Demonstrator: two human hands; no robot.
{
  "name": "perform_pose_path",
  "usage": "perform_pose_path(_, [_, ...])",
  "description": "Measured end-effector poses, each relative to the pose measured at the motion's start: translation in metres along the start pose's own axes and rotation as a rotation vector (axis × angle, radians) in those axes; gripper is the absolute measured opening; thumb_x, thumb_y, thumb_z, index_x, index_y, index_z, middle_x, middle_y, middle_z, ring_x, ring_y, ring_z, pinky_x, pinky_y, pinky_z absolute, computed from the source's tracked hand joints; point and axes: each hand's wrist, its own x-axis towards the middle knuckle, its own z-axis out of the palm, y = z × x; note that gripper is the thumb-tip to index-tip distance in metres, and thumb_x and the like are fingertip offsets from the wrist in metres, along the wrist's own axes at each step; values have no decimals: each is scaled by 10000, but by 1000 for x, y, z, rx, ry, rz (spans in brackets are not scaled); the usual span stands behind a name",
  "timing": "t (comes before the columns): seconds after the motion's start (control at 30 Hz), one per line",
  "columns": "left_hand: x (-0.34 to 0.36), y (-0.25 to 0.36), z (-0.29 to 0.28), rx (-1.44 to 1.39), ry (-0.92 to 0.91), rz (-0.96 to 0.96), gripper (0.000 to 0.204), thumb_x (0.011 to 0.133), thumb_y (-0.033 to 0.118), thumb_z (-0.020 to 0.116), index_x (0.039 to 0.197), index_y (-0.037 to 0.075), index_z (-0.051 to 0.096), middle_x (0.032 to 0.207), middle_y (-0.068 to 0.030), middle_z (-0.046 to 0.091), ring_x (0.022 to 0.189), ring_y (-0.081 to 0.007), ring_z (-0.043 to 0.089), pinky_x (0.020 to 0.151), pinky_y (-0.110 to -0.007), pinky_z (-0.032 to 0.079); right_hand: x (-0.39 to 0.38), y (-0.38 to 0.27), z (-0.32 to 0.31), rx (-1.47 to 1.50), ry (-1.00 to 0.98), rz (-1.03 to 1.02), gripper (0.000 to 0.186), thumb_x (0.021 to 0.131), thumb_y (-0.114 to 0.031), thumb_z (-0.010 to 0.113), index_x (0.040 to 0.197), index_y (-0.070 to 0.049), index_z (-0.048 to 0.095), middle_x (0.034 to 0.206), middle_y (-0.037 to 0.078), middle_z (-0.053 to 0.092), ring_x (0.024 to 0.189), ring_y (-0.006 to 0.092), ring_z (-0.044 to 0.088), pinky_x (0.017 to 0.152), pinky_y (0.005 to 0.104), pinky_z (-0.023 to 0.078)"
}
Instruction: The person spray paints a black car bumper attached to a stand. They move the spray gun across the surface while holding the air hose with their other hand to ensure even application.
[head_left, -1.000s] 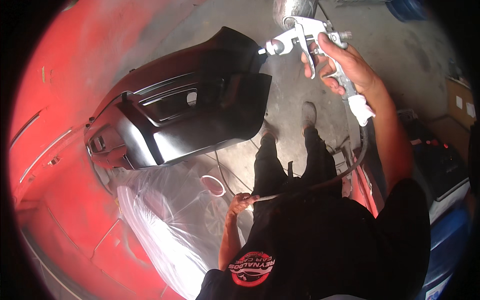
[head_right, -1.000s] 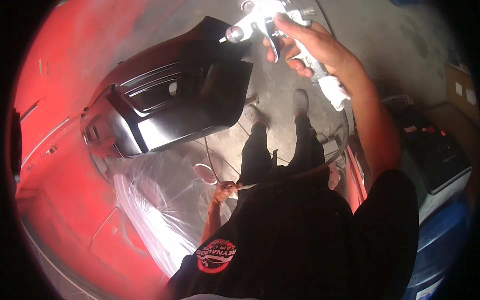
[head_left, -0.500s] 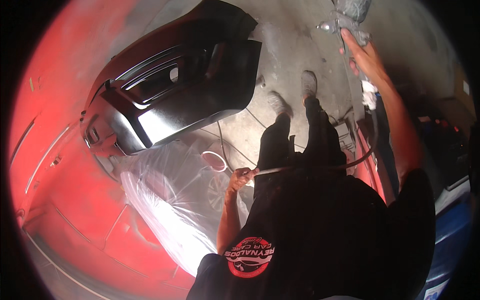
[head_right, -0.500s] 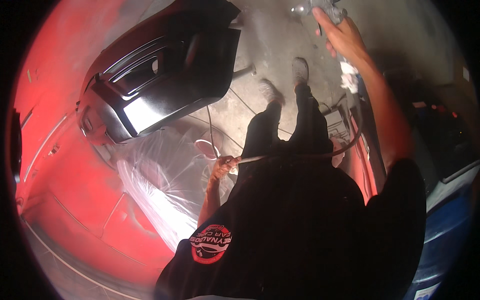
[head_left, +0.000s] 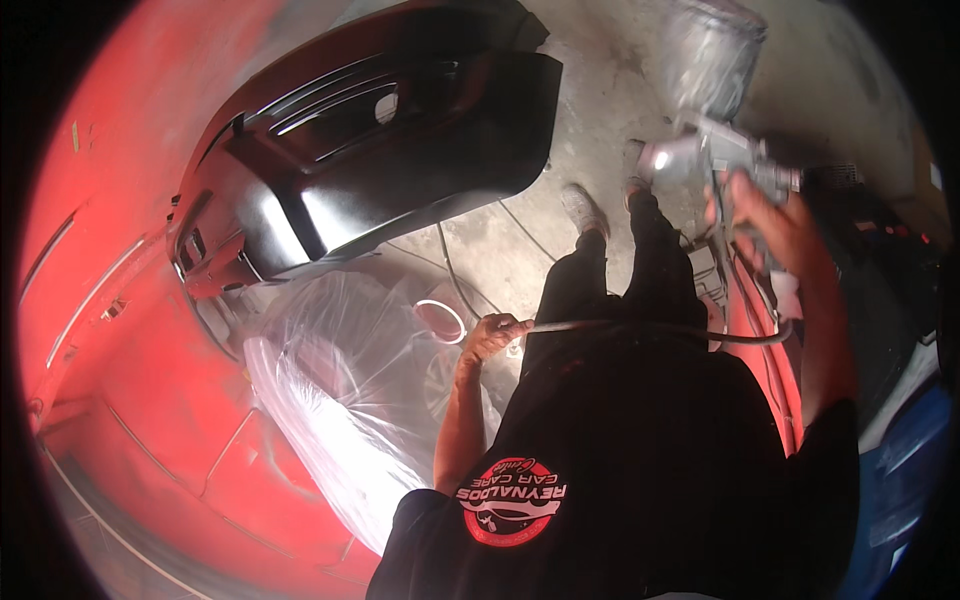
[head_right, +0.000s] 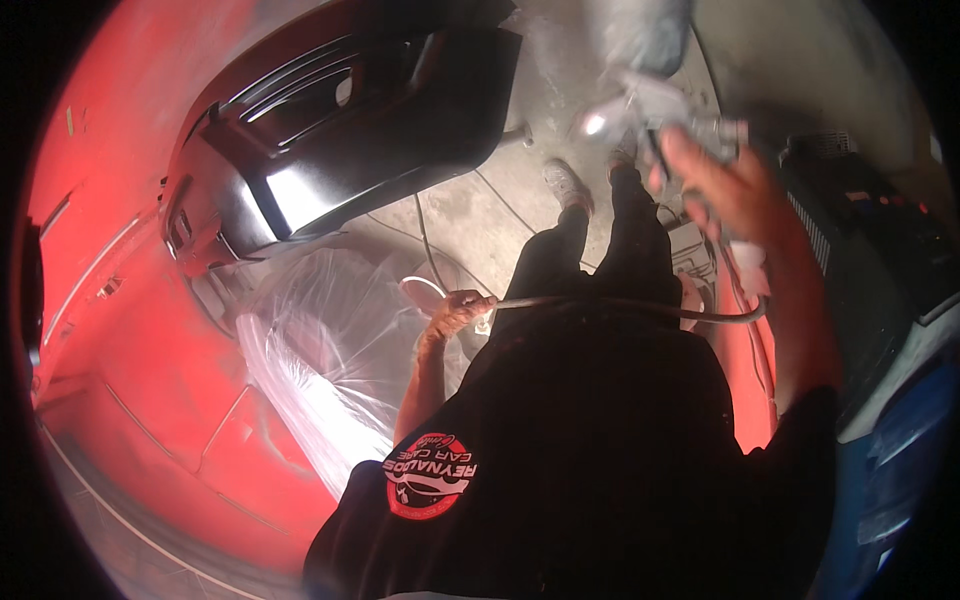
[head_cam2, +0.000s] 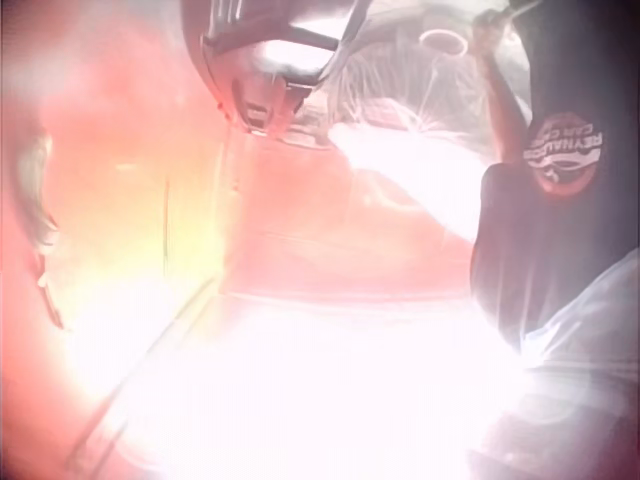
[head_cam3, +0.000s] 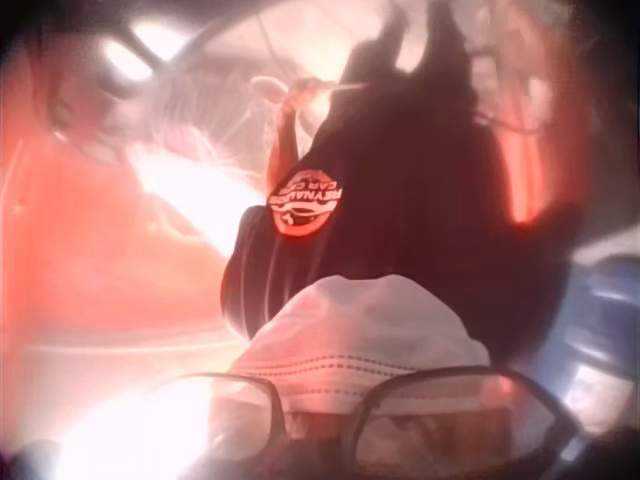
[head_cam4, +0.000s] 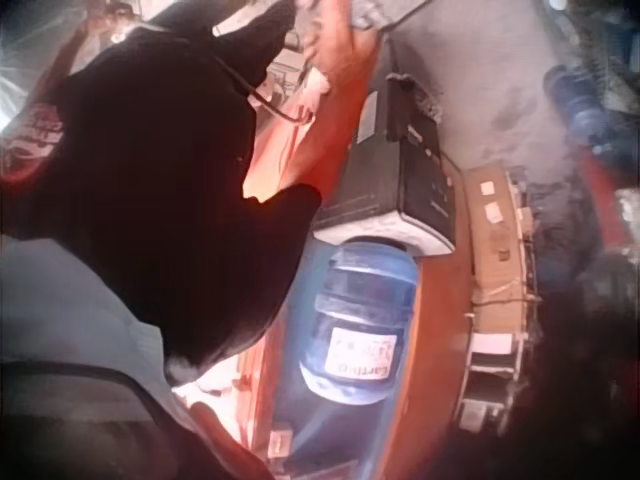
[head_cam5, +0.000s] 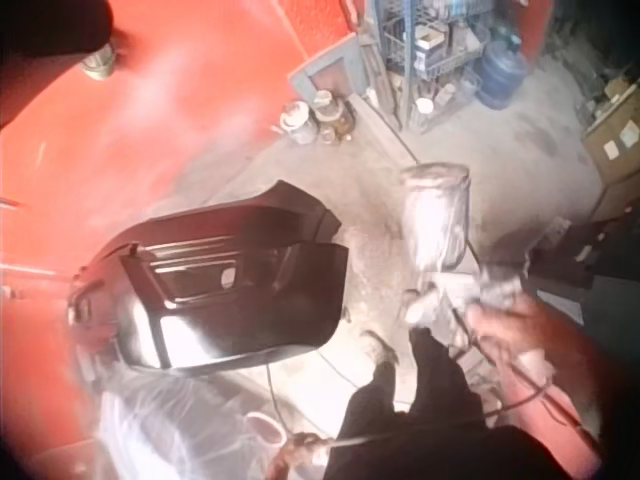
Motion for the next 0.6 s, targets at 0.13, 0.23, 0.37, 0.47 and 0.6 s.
perform_pose_path(0.13, [-9,-17,3,-66,59,-8,555,794,577,707,791,22,696,676,-96,594,678,-180,560,660,-345,454,29,3,15,-37,405,-49,487,925,-537,572,1038,-67,630,771,17,636,476,63,492,387,229,391])
perform_pose_path(0.23, [-10,-39,12,-115,86,-4,572,797,588,701,788,16,688,659,-85,579,667,-170,537,652,-342,446,20,1,28,-85,408,-102,495,919,-541,580,1041,-65,634,771,17,631,470,66,485,381,232,390])
perform_pose_path(0.37, [-13,-53,14,-148,71,-11,570,801,589,696,829,19,700,694,-88,609,682,-180,555,665,-342,452,-16,-13,80,-56,194,-24,433,950,-480,562,1007,-55,623,755,18,611,458,60,476,386,221,388])
perform_pose_path(0.47, [-26,-41,9,-156,55,-28,572,806,589,691,853,19,707,743,-94,636,735,-185,578,707,-344,461,-40,-27,107,-105,-253,-113,324,972,-373,562,942,-56,625,705,10,591,495,51,503,426,223,409])
perform_pose_path(0.6, [-28,-56,14,-214,16,-39,560,803,573,709,869,17,714,791,-97,665,787,-186,600,749,-338,473,-34,-39,128,-278,-626,-478,355,949,-224,599,1267,-66,604,687,71,587,647,130,531,660,312,453])
